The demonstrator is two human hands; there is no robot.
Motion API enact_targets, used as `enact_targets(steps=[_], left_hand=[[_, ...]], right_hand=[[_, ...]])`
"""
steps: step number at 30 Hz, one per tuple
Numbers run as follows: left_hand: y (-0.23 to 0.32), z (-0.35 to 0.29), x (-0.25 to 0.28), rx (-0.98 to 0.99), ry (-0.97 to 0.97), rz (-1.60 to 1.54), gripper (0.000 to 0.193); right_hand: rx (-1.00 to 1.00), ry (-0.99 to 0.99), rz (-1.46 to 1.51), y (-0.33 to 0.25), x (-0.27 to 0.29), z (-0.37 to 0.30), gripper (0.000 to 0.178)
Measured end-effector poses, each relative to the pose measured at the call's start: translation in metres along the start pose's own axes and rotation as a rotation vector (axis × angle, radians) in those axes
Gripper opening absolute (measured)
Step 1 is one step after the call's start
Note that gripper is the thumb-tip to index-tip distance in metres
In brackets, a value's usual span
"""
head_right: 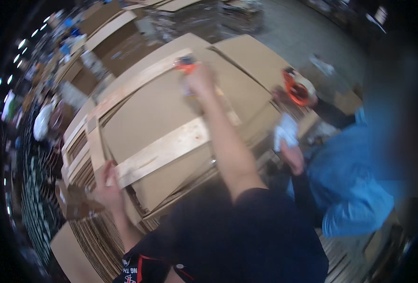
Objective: The person uses a handheld tape dispenser to seal cardboard boxes in a warehouse. They apply tape to the seams of open boxes and then to the top flaps of closed boxes, working on multiple units.
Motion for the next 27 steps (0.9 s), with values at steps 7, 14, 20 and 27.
enact_targets(steps=[7, 14, 20, 27], left_hand=[[-0.198, 0.047, 0.1, 0.34, 0.061, 0.34, 0.081], [-0.215, 0.029, 0.041, 0.336, -0.095, 0.4, 0.099], [-0.206, 0.032, 0.085, 0.472, -0.052, 0.33, 0.094], [-0.175, 0.055, 0.031, 0.557, -0.325, 0.007, 0.056]], right_hand=[[-0.041, -0.251, 0.178, -0.008, -0.029, -0.02, 0.048], [-0.188, -0.029, -0.042, 0.122, 0.08, 0.066, 0.047], [-0.332, -0.391, 0.152, 0.138, 0.02, 0.081, 0.033], [-0.217, -0.539, 0.233, 0.1, 0.068, 0.108, 0.014]])
Point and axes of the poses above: each hand's wrist, its own z-axis towards the middle knuckle, its own x-axis out of the back of the hand, y = z × x, the point moved 10 cm from there along z, towards the middle knuckle, and after that the axes turned 7 degrees about -z, right-handed, at the moved point
